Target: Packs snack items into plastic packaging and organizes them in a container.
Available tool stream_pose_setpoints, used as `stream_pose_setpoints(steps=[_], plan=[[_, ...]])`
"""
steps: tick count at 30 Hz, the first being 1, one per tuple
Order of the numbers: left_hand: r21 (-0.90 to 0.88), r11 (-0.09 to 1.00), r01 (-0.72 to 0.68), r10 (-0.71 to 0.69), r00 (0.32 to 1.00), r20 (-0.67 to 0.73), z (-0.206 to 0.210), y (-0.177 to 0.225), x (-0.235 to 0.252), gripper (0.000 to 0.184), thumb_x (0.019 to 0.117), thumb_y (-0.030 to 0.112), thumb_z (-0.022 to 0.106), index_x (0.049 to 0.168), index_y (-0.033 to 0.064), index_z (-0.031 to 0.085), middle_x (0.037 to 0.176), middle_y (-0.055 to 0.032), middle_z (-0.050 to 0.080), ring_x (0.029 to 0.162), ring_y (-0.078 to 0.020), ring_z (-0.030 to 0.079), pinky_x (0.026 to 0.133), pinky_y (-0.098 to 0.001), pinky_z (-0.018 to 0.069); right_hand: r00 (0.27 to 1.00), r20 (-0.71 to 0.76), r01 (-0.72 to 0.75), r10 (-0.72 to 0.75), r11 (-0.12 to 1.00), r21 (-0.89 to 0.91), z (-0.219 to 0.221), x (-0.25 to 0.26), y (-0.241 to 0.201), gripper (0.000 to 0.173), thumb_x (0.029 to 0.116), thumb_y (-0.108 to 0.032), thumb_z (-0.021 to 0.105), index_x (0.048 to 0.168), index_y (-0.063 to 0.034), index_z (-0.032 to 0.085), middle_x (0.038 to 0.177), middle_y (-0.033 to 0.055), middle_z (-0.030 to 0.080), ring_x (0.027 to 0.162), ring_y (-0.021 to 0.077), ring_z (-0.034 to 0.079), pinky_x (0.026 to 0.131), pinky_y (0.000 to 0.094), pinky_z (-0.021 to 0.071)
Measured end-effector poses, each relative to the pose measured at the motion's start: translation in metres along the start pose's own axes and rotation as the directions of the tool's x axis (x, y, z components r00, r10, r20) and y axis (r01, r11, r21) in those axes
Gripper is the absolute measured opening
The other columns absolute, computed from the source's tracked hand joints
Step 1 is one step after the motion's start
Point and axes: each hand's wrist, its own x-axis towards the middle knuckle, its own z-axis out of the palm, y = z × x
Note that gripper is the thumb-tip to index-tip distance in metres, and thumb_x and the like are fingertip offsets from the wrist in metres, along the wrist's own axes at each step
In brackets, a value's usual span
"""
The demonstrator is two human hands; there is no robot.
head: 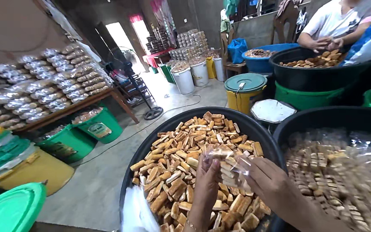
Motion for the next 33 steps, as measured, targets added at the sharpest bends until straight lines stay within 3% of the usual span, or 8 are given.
stream_pose_setpoints(steps=[5,8,13,17,20,22,29,33], plan=[[-0.024,1.0,-0.02,0.023,0.993,0.116,-0.011,0.002,0.005,0.037,0.0951,0.01,0.059,0.128,0.0115,0.041,0.104,0.0027,0.07,0.088,-0.0083,0.071,0.078,-0.0285,0.0606,0.996,0.076,-0.063,0.057,0.995,0.081,-0.012,0.0,0.004,0.031,0.1018,-0.019,0.05,0.118,-0.003,0.071,0.089,0.0119,0.069,0.078,0.0202,0.068,0.075,0.025,0.0568],[-0.12,0.993,-0.004,0.022,0.988,0.155,-0.01,-0.001,0.004,0.043,0.0965,0.035,0.068,0.127,0.0155,0.044,0.102,0.0041,0.071,0.091,-0.0087,0.071,0.081,-0.0288,0.0607,0.991,0.116,-0.075,0.066,0.995,0.071,-0.023,0.005,0.01,0.031,0.1014,-0.019,0.049,0.115,-0.003,0.071,0.087,0.0119,0.069,0.078,0.0202,0.068,0.075,0.0245,0.0569],[-0.233,0.971,0.058,-0.023,0.989,0.147,-0.001,-0.005,-0.003,0.039,0.102,0.039,0.058,0.131,0.0128,0.057,0.112,-0.0015,0.074,0.1,-0.013,0.072,0.087,-0.033,0.0605,0.993,0.008,-0.118,0.118,0.989,0.09,-0.005,-0.002,0.004,0.031,0.1033,-0.017,0.05,0.12,-0.0015,0.071,0.098,0.015,0.071,0.085,0.0196,0.069,0.082,0.0237,0.0561],[-0.086,0.996,-0.025,0.042,0.978,0.205,-0.009,-0.001,0.002,0.074,0.0895,0.054,0.069,0.142,0.0069,0.046,0.122,-0.0006,0.068,0.104,-0.0117,0.069,0.089,-0.0322,0.0596,0.995,-0.021,-0.094,0.095,0.994,0.057,0.006,-0.003,0.005,0.032,0.1045,-0.017,0.049,0.123,-0.0013,0.07,0.099,0.0144,0.071,0.09,0.0205,0.068,0.086,0.0248,0.0551],[-0.051,0.998,0.028,-0.021,0.991,0.13,-0.003,0.002,-0.002,0.028,0.1053,0.019,0.05,0.13,0.007,0.056,0.11,0.0007,0.073,0.096,-0.0094,0.072,0.086,-0.0297,0.0605,0.999,-0.033,-0.038,0.042,0.995,0.097,0.005,-0.003,0.002,0.031,0.1061,-0.016,0.049,0.127,-0.0006,0.066,0.098,0.0139,0.069,0.087,0.0169,0.066,0.086,0.0197,0.0526],[-0.048,0.996,0.073,-0.068,0.993,0.095,-0.002,0.004,0.0,0.031,0.1062,0.009,0.039,0.135,0.0047,0.05,0.11,-0.0002,0.071,0.093,-0.0088,0.071,0.084,-0.0284,0.0607,0.999,0.006,-0.051,0.051,0.987,0.151,0.003,-0.005,0.001,0.033,0.1068,-0.019,0.048,0.128,-0.0001,0.066,0.101,0.015,0.072,0.09,0.0152,0.068,0.088,0.0178,0.0526],[-0.059,0.998,0.025,-0.029,0.997,-0.076,0.004,0.001,0.001,0.014,0.102,0.004,0.042,0.114,0.0088,0.048,0.091,0.0018,0.067,0.081,-0.006,0.069,0.076,-0.0239,0.0596,0.997,-0.057,0.062,-0.053,0.984,0.165,-0.002,-0.006,0.009,0.025,0.1102,-0.023,0.045,0.118,-0.0107,0.065,0.097,0.0055,0.067,0.094,0.0169,0.063,0.091,0.0269,0.0493],[-0.042,0.998,-0.048,0.051,0.997,0.065,-0.005,-0.001,0.003,0.022,0.1018,0.004,0.043,0.121,0.01,0.052,0.101,0.0041,0.068,0.089,-0.0044,0.068,0.081,-0.0242,0.0581,0.994,-0.1,0.06,-0.044,0.986,0.157,-0.001,-0.014,0.0,0.019,0.1074,-0.029,0.053,0.12,-0.0211,0.063,0.105,0.0015,0.054,0.102,0.0142,0.053,0.096,0.0256,0.0416]])
